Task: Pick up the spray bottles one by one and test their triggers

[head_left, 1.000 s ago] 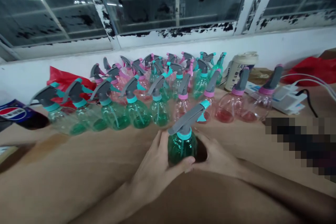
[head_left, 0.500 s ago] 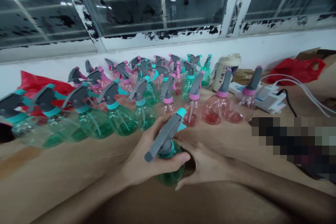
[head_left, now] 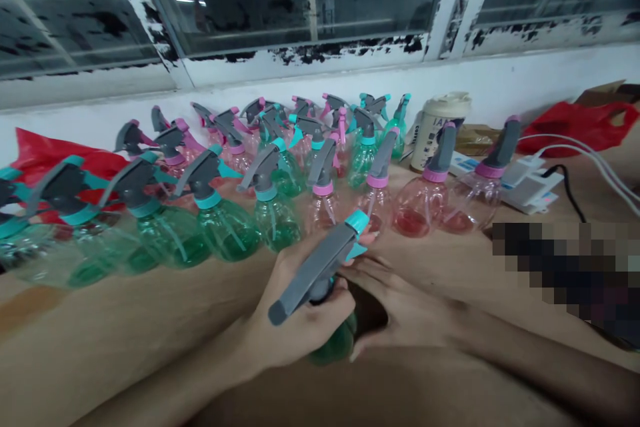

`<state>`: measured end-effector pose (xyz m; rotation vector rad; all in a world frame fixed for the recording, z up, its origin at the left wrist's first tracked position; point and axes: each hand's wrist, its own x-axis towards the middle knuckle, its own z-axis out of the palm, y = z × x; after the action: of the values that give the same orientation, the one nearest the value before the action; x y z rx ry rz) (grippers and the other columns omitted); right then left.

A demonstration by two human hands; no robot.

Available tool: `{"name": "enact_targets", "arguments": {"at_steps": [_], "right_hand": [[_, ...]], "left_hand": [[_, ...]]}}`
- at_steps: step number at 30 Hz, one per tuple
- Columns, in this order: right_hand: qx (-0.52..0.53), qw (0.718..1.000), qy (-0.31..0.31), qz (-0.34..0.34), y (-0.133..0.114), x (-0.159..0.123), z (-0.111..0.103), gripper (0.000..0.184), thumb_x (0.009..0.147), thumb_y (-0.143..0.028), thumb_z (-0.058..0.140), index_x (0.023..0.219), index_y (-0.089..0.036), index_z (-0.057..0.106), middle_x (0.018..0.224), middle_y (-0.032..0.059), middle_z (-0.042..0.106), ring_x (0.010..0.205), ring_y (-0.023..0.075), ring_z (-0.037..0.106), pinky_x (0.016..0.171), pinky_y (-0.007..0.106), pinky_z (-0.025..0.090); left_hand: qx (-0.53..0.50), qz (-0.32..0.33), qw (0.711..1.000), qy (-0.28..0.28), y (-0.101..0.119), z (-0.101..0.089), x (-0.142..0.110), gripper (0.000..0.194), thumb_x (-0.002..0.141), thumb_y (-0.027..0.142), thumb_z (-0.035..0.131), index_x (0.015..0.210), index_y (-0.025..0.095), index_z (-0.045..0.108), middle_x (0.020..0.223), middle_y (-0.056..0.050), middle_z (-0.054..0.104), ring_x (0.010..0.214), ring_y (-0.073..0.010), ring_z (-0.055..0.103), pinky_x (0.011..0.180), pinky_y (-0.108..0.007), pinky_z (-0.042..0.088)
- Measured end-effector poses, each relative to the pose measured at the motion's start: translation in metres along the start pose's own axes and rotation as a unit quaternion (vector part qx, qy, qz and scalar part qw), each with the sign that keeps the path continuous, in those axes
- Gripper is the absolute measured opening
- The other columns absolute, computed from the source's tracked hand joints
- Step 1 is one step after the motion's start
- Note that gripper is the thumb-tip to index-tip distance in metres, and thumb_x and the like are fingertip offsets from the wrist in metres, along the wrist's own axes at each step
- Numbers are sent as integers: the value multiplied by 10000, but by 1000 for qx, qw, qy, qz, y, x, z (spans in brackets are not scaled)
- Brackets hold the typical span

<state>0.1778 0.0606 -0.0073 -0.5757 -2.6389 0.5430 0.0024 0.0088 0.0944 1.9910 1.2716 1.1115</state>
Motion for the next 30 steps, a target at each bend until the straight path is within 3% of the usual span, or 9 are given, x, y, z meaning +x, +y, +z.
{"name": "enact_targets", "arguments": {"at_steps": [5,9,11,16,21,26,30], "right_hand": [[-40,999,9,14,18,-10,0,731,790,-573,533,1360,-147,366,1337,127,489,1277,229,378,1088,453,252],[-59,998,30,-8,20,-12,3,514,861,-465,496,1300,-200,456,1331,93,500,1280,218,374,1080,464,269],[-65,997,35,-16,20,-12,4,433,874,-429,491,1252,-219,508,1316,81,515,1277,221,379,1074,474,279],[-51,998,37,14,20,-13,4,494,871,-431,493,1312,-216,442,1277,91,541,1231,228,435,1027,467,360],[-62,998,16,17,18,-13,0,466,881,-434,474,1285,-201,475,1262,89,552,1243,226,420,1031,448,363],[-60,998,12,28,15,-13,-2,463,889,-428,463,1282,-183,473,1274,98,543,1255,226,405,1035,450,359],[-45,999,15,27,15,-13,-1,442,888,-419,472,1280,-216,475,1282,90,537,1258,231,404,1033,469,354]], "left_hand": [[8,-12,1000,-14,-5,0,-1,277,614,65,472,826,222,556,676,36,560,537,-123,502,531,-241,452],[-9,-3,1000,-21,-7,0,-1,290,618,71,476,844,238,547,825,6,620,656,-152,577,625,-273,496],[-2,-18,999,-28,-7,-1,-1,256,619,82,479,811,243,529,772,13,601,617,-155,561,581,-275,491],[-21,-60,997,-40,-6,0,-2,280,628,99,486,861,244,538,716,24,584,502,-133,522,448,-246,462],[-34,-35,998,-48,-5,-2,-3,482,618,61,487,1044,264,584,888,7,642,625,-147,608,556,-254,527],[-34,-28,998,-48,-6,-3,-2,539,622,17,497,1086,275,590,994,10,655,761,-162,638,665,-265,537],[-32,-43,997,-52,-7,-2,-2,513,628,43,505,1084,258,596,906,2,658,600,-138,593,550,-250,513]]}}
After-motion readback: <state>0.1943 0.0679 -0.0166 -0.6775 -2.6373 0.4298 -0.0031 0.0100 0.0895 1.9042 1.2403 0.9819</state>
